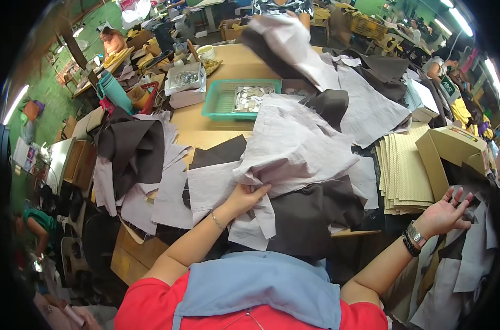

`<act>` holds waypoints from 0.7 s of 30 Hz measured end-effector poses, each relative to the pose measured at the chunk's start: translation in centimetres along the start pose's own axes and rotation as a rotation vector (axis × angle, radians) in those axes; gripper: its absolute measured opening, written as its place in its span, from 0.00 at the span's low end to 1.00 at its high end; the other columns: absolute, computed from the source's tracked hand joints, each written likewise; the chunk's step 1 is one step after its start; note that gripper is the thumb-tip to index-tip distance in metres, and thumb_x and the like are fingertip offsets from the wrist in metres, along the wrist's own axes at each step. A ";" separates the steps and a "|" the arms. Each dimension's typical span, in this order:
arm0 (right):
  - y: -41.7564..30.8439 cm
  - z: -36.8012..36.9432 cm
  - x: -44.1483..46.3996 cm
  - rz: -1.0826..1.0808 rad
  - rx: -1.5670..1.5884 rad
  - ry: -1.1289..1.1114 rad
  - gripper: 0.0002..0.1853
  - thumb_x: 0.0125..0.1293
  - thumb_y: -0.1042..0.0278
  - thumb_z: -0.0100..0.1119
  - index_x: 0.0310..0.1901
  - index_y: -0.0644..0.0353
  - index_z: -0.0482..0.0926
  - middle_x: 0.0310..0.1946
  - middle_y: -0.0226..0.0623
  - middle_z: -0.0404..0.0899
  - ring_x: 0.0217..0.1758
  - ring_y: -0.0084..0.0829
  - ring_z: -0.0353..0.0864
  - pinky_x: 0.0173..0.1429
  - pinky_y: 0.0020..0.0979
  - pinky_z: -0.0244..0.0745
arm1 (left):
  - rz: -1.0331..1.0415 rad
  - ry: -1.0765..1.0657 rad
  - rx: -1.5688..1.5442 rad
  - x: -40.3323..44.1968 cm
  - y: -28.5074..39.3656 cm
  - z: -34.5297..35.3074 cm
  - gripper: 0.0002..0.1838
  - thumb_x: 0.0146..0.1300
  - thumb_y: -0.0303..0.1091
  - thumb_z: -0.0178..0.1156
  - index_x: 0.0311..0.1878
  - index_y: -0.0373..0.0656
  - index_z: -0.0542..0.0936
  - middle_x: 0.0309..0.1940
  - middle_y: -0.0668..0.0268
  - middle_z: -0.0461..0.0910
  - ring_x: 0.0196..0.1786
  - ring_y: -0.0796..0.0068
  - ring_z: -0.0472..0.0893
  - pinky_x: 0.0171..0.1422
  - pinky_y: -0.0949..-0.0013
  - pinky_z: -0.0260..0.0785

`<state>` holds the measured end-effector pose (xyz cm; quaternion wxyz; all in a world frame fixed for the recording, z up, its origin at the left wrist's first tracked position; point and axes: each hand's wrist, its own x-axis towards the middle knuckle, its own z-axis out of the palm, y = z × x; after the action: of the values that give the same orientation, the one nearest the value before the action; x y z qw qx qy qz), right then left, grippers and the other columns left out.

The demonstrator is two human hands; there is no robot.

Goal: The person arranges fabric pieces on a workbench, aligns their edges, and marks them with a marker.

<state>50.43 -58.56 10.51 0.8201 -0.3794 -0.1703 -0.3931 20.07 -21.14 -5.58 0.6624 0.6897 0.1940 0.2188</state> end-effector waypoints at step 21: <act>-0.3 8.9 -20.6 0.335 -0.532 -1.428 0.50 0.57 0.38 0.69 0.68 0.73 0.61 0.63 0.55 0.71 0.69 0.48 0.70 0.72 0.40 0.63 | 0.719 -0.501 1.174 0.0 4.3 7.1 0.23 0.59 0.31 0.56 0.59 0.41 0.79 0.57 0.57 0.78 0.73 0.51 0.65 0.76 0.31 0.45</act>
<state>37.27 -41.35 4.56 0.4416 -0.7452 -0.4974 0.0479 23.90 -27.21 -1.44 0.0953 0.9815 -0.1166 0.1184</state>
